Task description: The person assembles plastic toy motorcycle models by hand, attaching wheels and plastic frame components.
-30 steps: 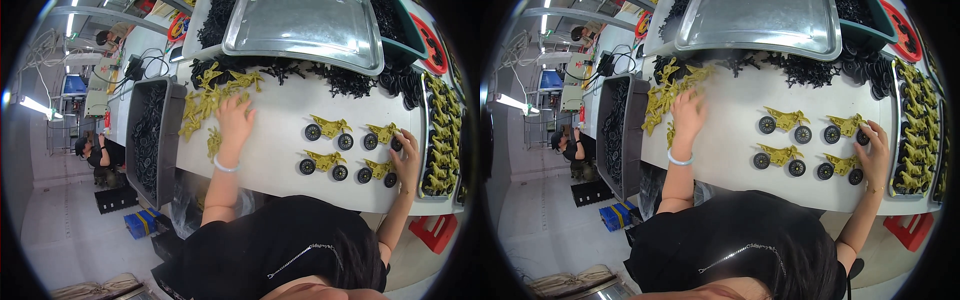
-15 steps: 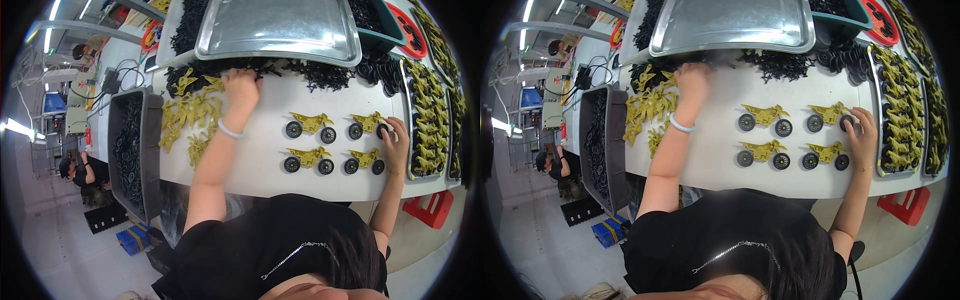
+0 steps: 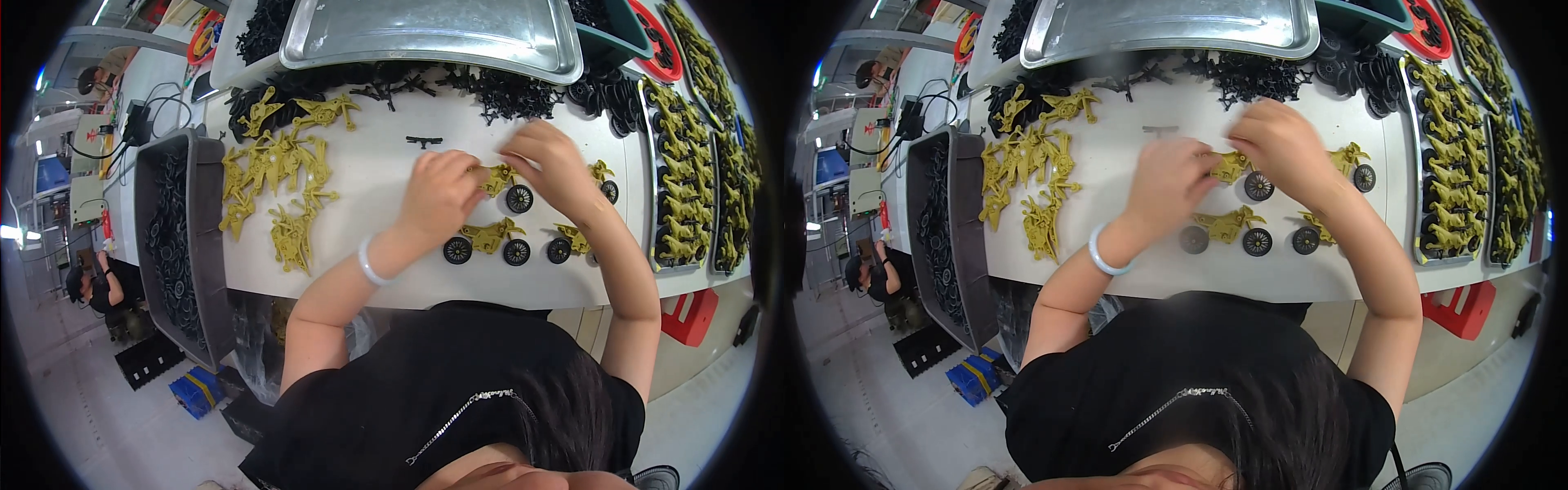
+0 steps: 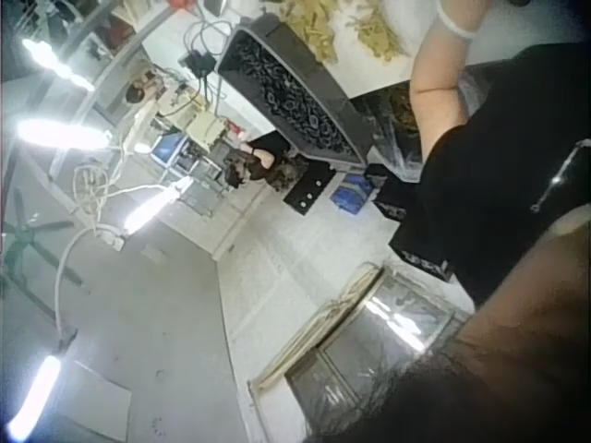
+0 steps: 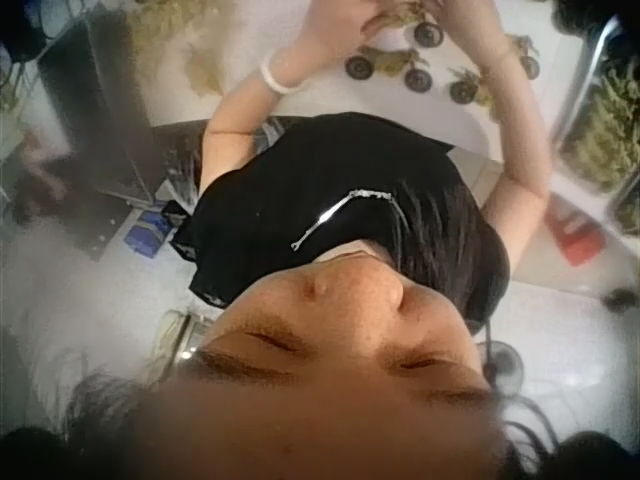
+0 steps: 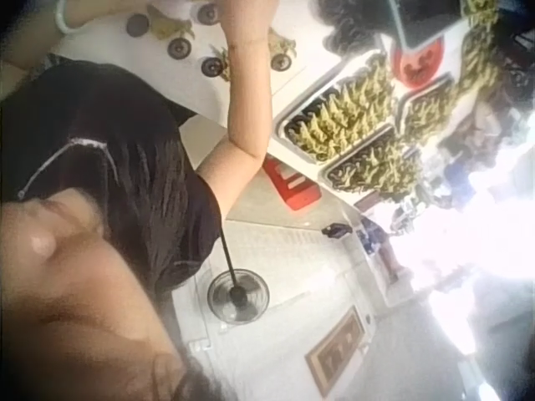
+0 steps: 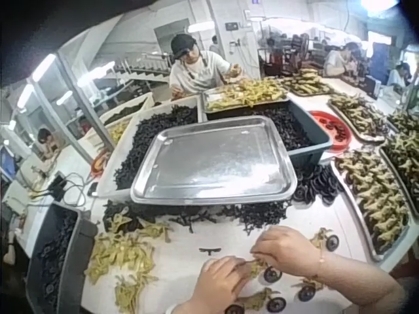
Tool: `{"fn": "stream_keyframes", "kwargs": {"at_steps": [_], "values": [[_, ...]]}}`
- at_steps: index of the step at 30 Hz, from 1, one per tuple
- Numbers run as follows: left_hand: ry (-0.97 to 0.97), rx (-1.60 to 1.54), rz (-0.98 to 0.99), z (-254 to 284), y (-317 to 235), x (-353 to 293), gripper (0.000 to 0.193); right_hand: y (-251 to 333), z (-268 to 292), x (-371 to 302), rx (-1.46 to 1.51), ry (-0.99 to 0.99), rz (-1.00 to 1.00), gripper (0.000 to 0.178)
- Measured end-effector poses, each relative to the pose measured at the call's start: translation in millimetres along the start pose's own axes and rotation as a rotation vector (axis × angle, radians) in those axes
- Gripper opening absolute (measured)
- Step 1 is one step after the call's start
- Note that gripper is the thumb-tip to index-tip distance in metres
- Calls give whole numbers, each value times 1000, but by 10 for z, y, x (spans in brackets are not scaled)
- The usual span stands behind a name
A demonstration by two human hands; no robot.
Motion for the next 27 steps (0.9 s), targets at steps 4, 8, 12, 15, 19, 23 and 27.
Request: {"fn": "stream_keyframes", "kwargs": {"at_steps": [4,8,12,15,19,23,27], "values": [[41,-77,-107,-272,-101,-73,15,-236,-882,603,-18,277,-71,18],[23,-111,-50,-288,-41,-150,13,-215,-1142,806,28,334,-22,21],[-28,-71,-46,-216,8,-146,12,-382,-855,696,131,338,-105,20],[-44,-52,-50,-174,13,-151,13,-566,-584,405,251,492,-317,20],[29,-50,-20,-211,48,-143,15,-656,-527,104,403,532,-398,15],[0,-31,-39,-202,25,-130,17,-674,-561,60,414,494,-410,15],[7,-19,-26,-223,24,-116,17,-792,-577,-54,473,523,-526,16]]}}
Point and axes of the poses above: each hand's wrist, its own x-axis towards the middle knuckle, its own z-axis out of the back of the hand, y = z × x, the point moved 8 cm from there along x, towards the middle knuckle, and after that the axes turned 4 degrees about z, right-handed, at the moved point
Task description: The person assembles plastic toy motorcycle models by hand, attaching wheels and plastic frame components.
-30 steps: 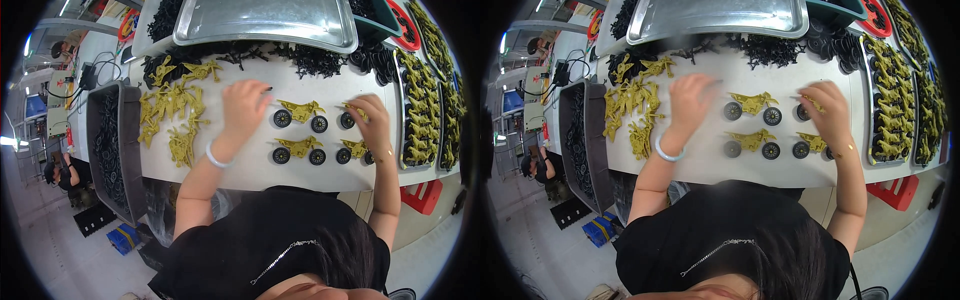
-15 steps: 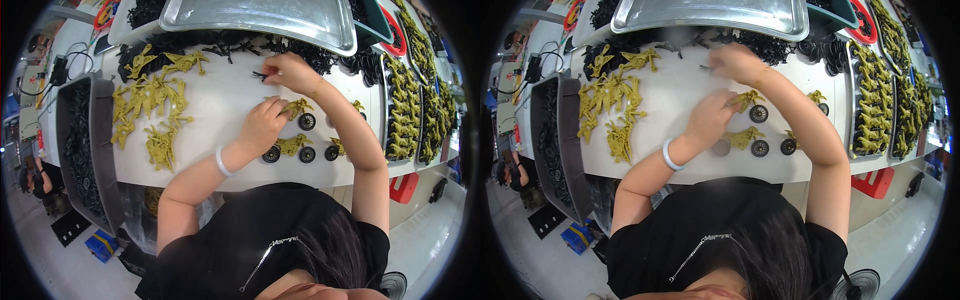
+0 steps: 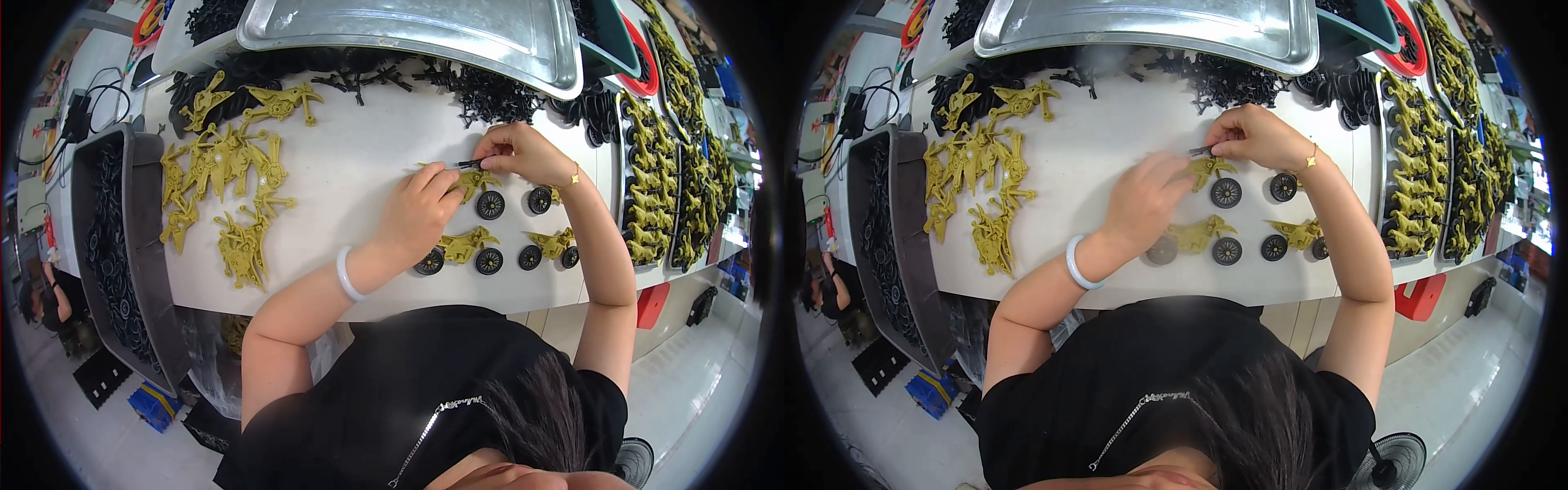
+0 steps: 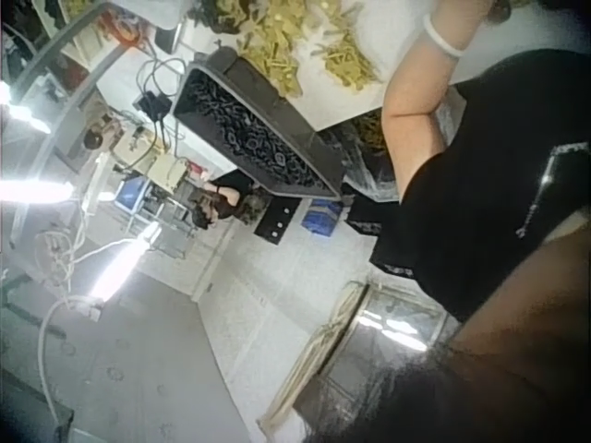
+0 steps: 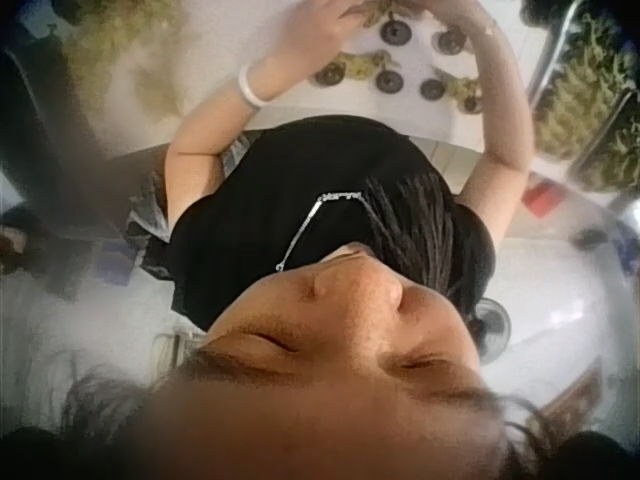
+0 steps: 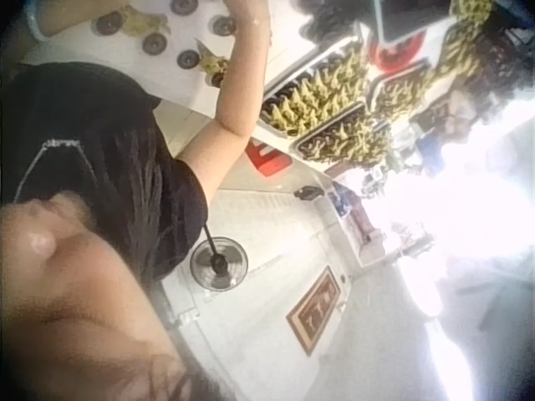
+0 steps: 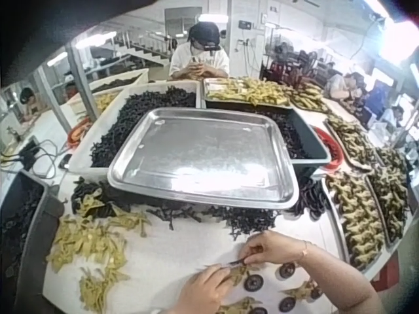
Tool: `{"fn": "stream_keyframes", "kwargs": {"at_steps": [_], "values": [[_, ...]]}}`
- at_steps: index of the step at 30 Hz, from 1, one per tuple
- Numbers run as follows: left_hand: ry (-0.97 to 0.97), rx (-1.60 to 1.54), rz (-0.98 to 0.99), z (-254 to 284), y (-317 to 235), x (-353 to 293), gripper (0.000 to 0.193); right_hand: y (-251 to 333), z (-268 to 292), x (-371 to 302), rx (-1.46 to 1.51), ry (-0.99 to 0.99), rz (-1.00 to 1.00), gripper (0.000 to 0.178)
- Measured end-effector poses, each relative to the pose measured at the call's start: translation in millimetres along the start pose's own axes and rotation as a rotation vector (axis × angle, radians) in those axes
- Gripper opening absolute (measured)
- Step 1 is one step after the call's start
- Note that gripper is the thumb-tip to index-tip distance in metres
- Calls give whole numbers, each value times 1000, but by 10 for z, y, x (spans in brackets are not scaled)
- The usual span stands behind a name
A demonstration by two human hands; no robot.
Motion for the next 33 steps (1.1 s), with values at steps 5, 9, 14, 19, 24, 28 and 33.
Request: {"fn": "stream_keyframes", "kwargs": {"at_steps": [5,9,14,19,24,28,33], "values": [[11,-10,10,-12,7,7,17,105,3,-11,-90,23,-7,12],[31,-8,8,-18,4,17,17,141,23,10,-183,41,-18,11],[54,-35,23,-19,14,29,20,278,1,60,-510,42,-25,9],[87,-51,40,-18,28,34,24,282,-26,15,-579,-42,13,9],[46,-35,51,1,61,13,23,387,123,-6,-356,-177,207,11],[41,28,72,49,75,5,20,543,157,123,-715,-540,300,15],[35,51,77,41,92,-34,20,364,163,266,-886,-539,142,9]]}}
Point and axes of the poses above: each hand's wrist, its own x-axis towards the middle knuckle, its own z-axis out of the back of the hand, y = z × x, the point moved 8 cm from there along x, towards the middle knuckle, and after that the axes turned 4 degrees about z, right-handed, at the moved point
